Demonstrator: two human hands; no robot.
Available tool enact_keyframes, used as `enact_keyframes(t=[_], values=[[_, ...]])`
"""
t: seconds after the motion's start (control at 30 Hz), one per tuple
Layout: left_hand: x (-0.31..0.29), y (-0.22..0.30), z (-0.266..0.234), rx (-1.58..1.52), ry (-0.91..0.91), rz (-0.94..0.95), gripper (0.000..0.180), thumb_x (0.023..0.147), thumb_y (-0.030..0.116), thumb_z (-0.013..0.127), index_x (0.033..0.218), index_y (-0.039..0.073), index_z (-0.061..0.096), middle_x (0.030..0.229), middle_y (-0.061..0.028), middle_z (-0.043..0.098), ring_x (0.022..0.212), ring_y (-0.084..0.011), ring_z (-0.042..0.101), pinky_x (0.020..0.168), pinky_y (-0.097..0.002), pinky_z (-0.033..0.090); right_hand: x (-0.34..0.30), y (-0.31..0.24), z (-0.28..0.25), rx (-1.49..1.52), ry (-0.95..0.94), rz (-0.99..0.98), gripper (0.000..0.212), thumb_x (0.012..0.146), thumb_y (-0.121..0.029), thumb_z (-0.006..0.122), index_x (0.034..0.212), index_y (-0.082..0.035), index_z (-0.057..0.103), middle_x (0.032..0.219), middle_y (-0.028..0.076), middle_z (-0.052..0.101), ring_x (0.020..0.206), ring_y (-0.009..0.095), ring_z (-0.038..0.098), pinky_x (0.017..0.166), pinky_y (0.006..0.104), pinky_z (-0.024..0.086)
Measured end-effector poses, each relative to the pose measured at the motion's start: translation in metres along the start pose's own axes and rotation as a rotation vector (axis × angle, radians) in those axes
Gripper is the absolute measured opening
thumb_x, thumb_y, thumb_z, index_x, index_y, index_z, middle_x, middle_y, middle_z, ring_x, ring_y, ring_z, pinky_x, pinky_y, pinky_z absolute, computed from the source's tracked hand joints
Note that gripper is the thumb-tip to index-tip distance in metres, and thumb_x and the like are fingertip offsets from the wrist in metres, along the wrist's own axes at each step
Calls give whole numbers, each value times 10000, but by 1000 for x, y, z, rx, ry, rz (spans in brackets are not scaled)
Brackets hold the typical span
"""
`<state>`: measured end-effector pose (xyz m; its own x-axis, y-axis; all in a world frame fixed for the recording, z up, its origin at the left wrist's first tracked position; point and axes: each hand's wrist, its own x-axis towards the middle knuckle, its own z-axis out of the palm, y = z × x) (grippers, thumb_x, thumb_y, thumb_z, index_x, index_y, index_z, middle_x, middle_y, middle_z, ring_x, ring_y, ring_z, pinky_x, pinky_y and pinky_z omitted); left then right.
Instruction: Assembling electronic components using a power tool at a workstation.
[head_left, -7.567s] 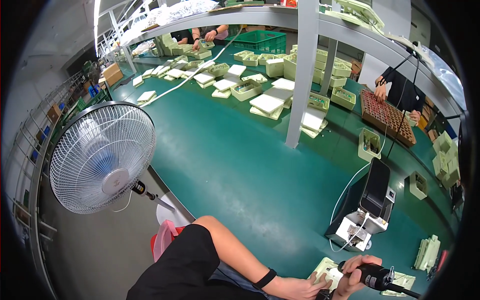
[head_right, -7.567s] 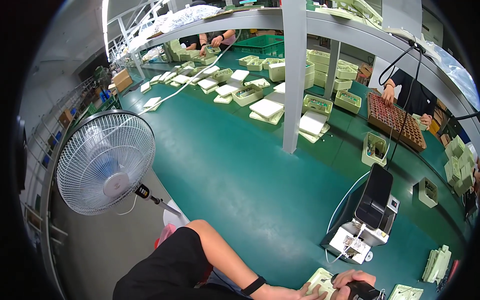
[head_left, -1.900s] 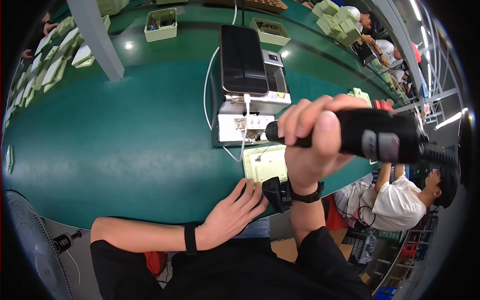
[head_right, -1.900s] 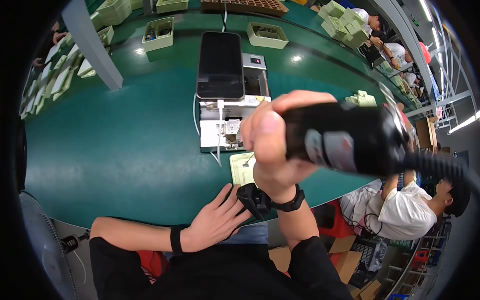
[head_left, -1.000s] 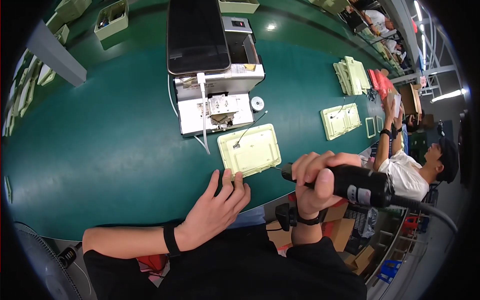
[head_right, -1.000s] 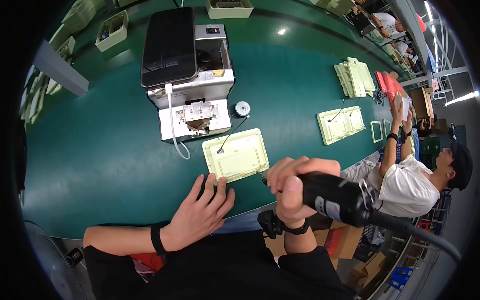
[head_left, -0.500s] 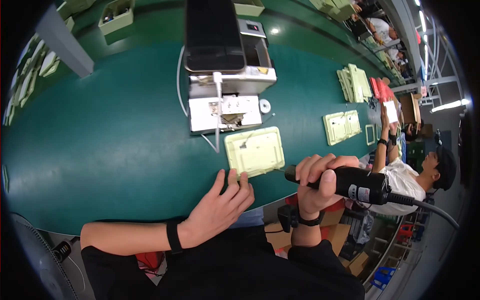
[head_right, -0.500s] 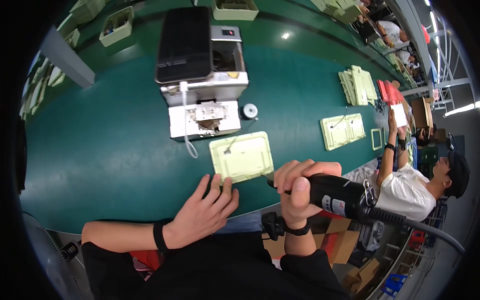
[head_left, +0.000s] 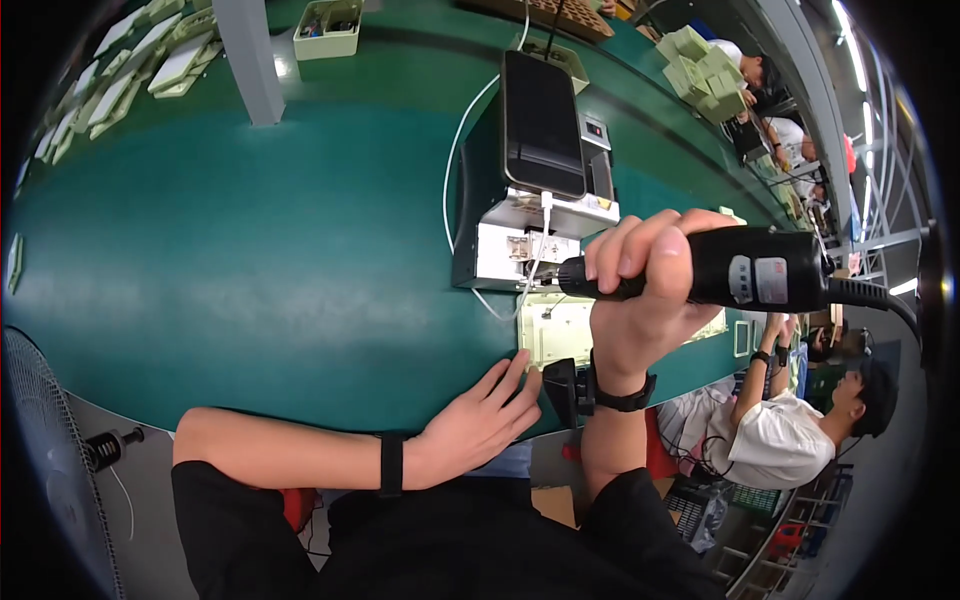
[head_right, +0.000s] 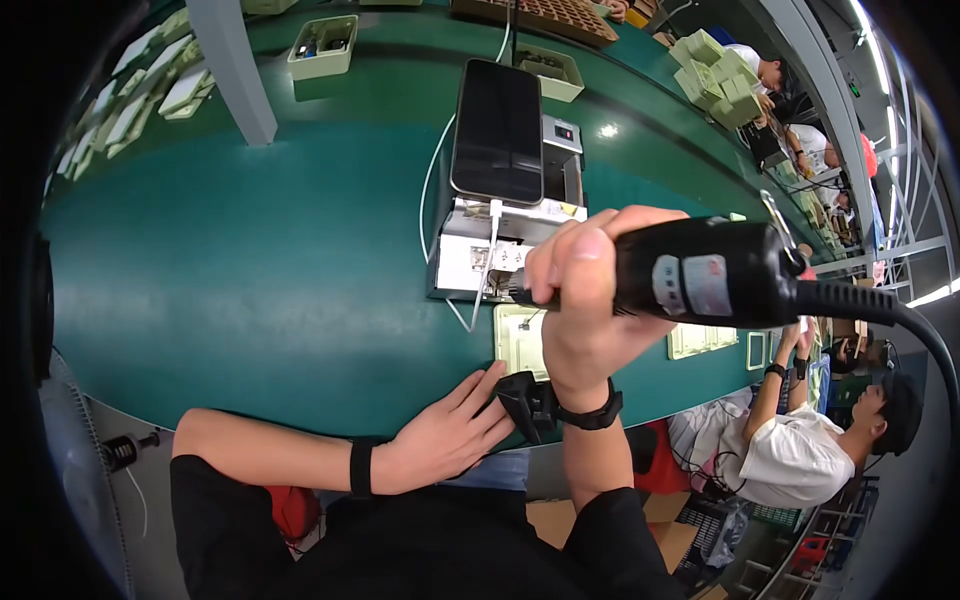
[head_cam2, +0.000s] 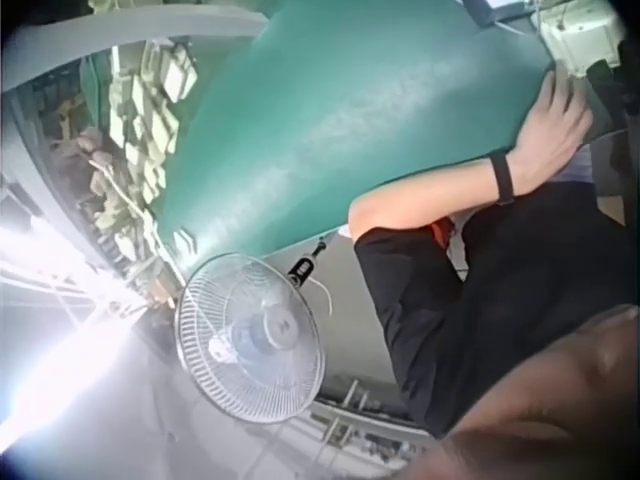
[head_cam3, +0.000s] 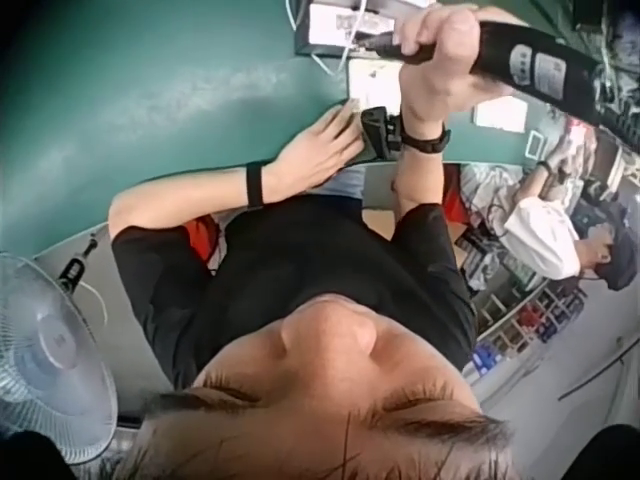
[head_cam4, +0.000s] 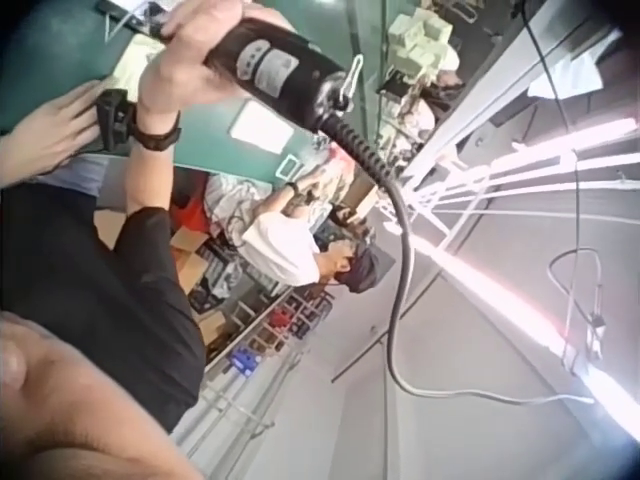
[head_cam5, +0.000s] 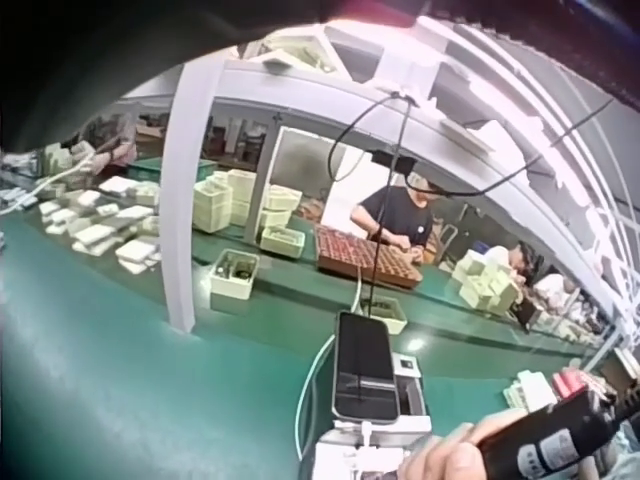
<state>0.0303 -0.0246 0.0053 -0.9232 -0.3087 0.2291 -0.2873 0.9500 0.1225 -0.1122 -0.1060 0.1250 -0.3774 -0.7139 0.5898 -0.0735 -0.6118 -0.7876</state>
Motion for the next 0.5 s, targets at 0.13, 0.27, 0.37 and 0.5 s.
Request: enact_keyframes(t=[0.13,0.27,0.37,0.5], values=[[1,-2,3,-14,1,14,313,957,255,534,1190,49,576,1403,-207,502,1411,-426,417,1174,-478,356,-10,-8,-12,48,-60,13,168,966,-150,583,1053,-73,462,664,45,458,475,139,415,471,326,412],[0,-6,-5,29,-38,13,319,968,268,532,1194,46,566,1380,-203,510,1404,-429,421,1174,-479,354,-47,-35,-48,72,-40,32,196,974,-181,590,1069,-90,444,638,23,430,452,135,404,464,313,411],[4,-7,-6,50,-79,58,327,976,282,530,1198,44,557,1379,-203,508,1400,-429,424,1174,-481,350,-66,-38,-64,0,-44,38,220,978,-200,589,1088,-97,429,630,16,422,444,135,404,460,311,412],[7,-6,-5,85,-84,60,426,919,368,603,1173,31,547,1361,-218,526,1386,-447,438,1178,-497,345,-77,-38,-73,-67,-35,88,277,984,-230,617,1092,-94,402,629,29,444,459,149,436,467,323,427]])
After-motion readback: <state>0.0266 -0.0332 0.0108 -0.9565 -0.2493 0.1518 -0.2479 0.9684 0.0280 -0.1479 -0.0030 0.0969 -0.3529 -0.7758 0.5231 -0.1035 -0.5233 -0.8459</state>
